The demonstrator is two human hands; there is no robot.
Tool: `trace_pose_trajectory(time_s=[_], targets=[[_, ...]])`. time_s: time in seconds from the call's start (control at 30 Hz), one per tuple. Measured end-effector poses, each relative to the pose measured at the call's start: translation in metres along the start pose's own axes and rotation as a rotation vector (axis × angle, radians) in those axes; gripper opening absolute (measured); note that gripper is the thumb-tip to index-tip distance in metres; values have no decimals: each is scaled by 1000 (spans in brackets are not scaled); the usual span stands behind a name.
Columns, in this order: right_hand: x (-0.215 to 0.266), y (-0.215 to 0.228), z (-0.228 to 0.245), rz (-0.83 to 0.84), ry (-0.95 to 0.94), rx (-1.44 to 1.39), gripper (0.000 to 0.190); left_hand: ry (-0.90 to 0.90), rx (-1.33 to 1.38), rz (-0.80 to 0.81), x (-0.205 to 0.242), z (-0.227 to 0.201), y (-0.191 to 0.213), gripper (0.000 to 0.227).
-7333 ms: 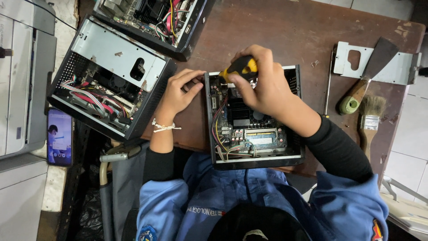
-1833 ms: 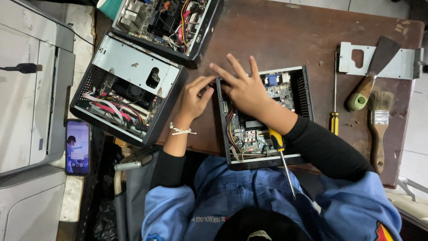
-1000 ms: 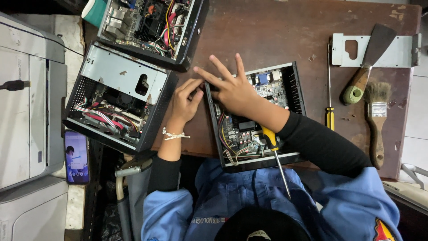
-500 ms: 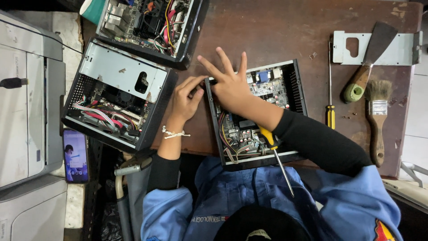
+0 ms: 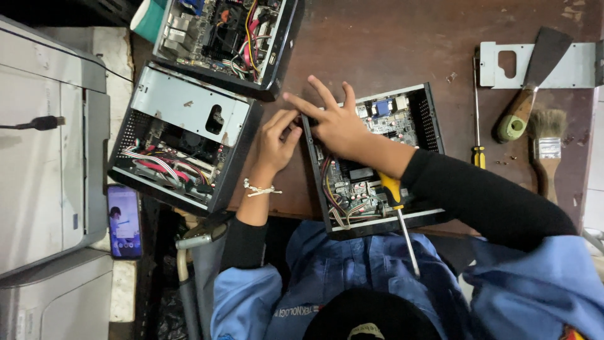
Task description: The person uses a screwdriver to secure screws into the motherboard inside a computer case. They then place a metal cover plate over the motherboard and fasten it with additional screws.
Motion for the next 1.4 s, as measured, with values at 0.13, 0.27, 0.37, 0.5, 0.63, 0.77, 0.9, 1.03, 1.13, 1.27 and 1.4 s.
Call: trace_pose_trajectory(time_s=[0.13, 0.27, 0.37, 0.5, 0.63, 0.77, 0.9, 1.03, 1.13, 1.27, 1.4], targets=[[4, 6, 2, -67, 47, 32, 10, 12, -14, 13, 1, -1, 0, 42], [-4, 7, 4, -4, -100, -35, 8, 25, -28, 18, 1, -5, 1, 42], [-4, 3, 4, 83, -210, -90, 10, 34, -26, 20, 0, -8, 0, 41], [-4, -5, 2, 129, -321, -202, 14, 42, -5, -14, -1, -11, -1, 40], [-5, -4, 2, 123, -364, -189, 12, 48, 16, -21, 0, -9, -6, 40], [-6, -1, 2, 75, -336, -185, 11, 75, -2, -69, 2, -13, -6, 38], [-6, -1, 3, 8, -318, -162, 10, 102, -10, -66, 4, -9, -7, 38], [-6, -2, 3, -24, -265, -90, 8, 117, -8, -36, 9, -13, -10, 46], [-3, -3, -2, -45, -210, -37, 11, 174, -80, 1, 13, -18, -15, 51], [14, 35, -22, -136, -32, -277, 14, 228, -123, 41, 8, -21, -20, 44], [78, 98, -46, 253, -450, -119, 40, 240, -104, 100, -3, -14, -37, 40]])
Point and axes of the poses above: each hand's wrist, its own x-axis away from the middle knuckle, its own y-axis out of the back of the hand, z = x × y, the point moved 5 cm from there along -x, towards the middle knuckle, and after that the axes turned 4 degrees about y, right-handed, at the moved point
